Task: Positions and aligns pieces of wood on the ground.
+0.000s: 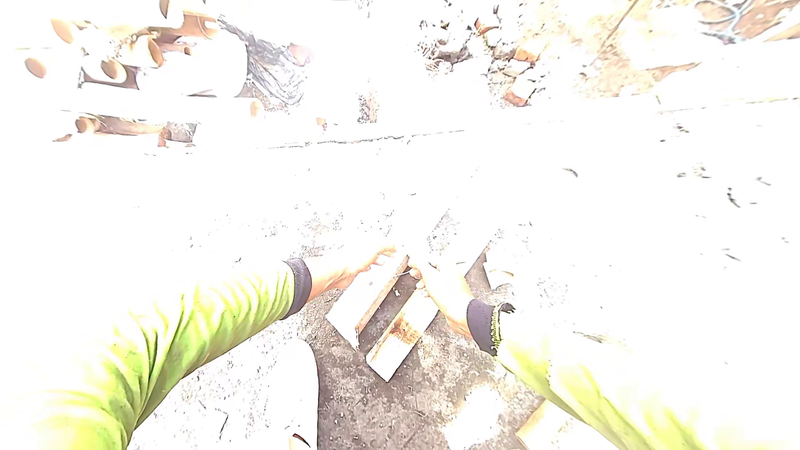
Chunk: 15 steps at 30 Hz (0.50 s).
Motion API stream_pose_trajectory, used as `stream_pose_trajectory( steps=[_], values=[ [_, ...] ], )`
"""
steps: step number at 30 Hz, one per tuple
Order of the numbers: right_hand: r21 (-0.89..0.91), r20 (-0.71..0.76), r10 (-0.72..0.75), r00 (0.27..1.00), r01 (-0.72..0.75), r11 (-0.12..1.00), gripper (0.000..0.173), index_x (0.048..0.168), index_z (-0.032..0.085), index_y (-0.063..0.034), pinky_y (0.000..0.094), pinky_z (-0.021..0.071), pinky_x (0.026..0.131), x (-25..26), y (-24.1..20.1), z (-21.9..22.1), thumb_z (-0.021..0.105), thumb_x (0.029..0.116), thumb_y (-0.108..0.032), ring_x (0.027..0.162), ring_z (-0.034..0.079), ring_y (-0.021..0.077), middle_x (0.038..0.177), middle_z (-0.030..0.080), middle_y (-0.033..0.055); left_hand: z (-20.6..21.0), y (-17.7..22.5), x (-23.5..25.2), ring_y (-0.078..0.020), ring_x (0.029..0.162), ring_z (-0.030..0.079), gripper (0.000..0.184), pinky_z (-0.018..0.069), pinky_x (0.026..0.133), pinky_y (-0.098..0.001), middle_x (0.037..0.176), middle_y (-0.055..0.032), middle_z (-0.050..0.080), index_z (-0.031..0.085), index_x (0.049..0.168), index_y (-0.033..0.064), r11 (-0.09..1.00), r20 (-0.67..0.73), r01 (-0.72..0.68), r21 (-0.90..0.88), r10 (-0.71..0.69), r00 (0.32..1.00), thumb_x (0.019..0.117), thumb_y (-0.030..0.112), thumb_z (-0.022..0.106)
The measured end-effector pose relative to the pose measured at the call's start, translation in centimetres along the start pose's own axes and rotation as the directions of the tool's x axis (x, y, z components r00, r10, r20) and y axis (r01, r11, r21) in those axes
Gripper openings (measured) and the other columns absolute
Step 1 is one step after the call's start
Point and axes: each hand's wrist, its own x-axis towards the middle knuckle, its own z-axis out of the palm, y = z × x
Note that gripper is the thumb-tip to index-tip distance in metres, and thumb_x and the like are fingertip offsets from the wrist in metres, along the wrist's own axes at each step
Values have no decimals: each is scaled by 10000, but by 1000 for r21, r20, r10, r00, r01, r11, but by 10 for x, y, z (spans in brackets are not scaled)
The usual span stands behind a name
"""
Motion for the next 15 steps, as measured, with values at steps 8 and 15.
stream_pose_trajectory(
  steps=[8, 15],
  values=[
    [-189, -59, -175, 983, 161, 969, 295, 1243, 624, -111, 513, 555, 771, 2, 4, -2, 663, 1009, -288, 888, 670, 259, 1077, 679, 102, 8, -29, 17, -118, 800, 658, 208, 552, 754, -346, 899, -21, 702, 726, 1046, 112, 937, -162, -310, 162, 335, 928, 977, 307, 702],
    [-595, 26, -622, 783, 511, 620, 593, 1386, 585, -55, 526, 553, 929, 19, 1, -12, 621, 933, -436, 1182, 627, 327, 1378, 555, 187, 35, -50, -16, -172, 683, 645, 303, 539, 602, -427, 794, -25, 667, 692, 1036, 149, 855, -250, -357, 375, 464, 849, 1007, 439, 611]
  ],
)
